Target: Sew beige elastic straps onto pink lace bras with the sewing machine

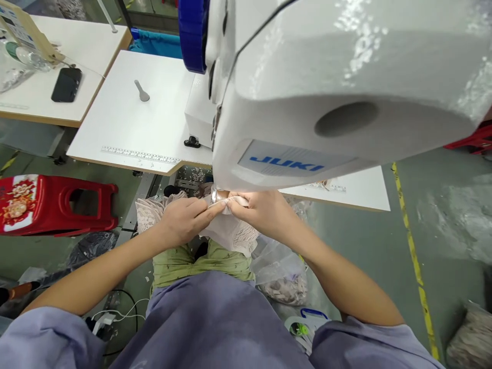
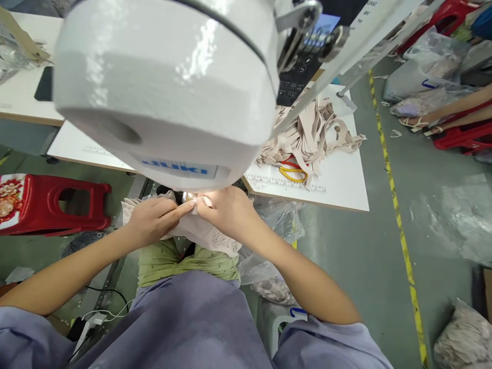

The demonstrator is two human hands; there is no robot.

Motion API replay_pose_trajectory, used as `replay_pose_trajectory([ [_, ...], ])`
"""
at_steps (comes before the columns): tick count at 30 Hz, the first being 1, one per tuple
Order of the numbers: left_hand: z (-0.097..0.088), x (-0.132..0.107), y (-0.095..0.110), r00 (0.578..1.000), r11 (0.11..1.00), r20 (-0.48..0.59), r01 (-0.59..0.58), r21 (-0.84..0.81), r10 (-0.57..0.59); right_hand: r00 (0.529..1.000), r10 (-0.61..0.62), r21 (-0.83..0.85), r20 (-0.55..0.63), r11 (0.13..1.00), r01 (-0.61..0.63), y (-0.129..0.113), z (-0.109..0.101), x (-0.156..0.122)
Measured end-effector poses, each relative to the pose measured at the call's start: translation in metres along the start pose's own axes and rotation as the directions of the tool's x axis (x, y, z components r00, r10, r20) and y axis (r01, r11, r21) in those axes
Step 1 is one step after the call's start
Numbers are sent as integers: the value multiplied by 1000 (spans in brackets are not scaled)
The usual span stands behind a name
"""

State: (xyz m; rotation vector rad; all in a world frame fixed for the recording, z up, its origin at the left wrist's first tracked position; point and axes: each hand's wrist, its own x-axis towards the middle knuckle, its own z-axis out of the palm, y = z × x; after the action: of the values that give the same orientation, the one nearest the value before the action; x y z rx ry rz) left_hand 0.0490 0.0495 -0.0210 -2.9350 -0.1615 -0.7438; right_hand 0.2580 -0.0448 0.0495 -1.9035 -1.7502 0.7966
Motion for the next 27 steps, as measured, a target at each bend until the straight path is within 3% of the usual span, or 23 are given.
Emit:
replay_pose_trajectory([
  [2,-5,5,4,997,999,69,43,-8,-42,1000,-7,-19,-12,1000,7,4,7,-4],
  [4,-12,10,10,982,994,160,105,-22,-100,988,-54,-89,-145,995,41,12,21,-11],
  [6,-18,14,15,955,985,251,170,-41,-155,927,-134,-199,-350,978,66,21,40,-20],
  [8,-21,17,14,922,977,343,206,-48,-177,838,-210,-285,-504,956,68,28,56,-27],
  [11,-23,17,0,891,991,447,114,-65,-73,763,-233,-301,-603,952,53,32,70,-30],
  [13,-23,17,-13,874,995,484,2,-96,44,769,-188,-232,-611,971,53,31,74,-29],
  [15,-22,19,-20,865,993,490,-67,-98,106,804,-87,-69,-588,996,58,31,82,-30],
  [18,-22,24,-13,885,997,459,-70,-40,81,827,116,310,-551,948,73,37,97,-33],
  [20,-23,28,1,919,999,392,-46,2,41,832,189,446,-521,892,77,41,104,-35],
  [23,-24,33,24,967,996,253,15,83,-36,844,155,351,-514,935,42,45,97,-34],
  [27,-23,41,39,976,986,178,104,130,-126,887,86,207,-455,978,11,48,69,-23],
])
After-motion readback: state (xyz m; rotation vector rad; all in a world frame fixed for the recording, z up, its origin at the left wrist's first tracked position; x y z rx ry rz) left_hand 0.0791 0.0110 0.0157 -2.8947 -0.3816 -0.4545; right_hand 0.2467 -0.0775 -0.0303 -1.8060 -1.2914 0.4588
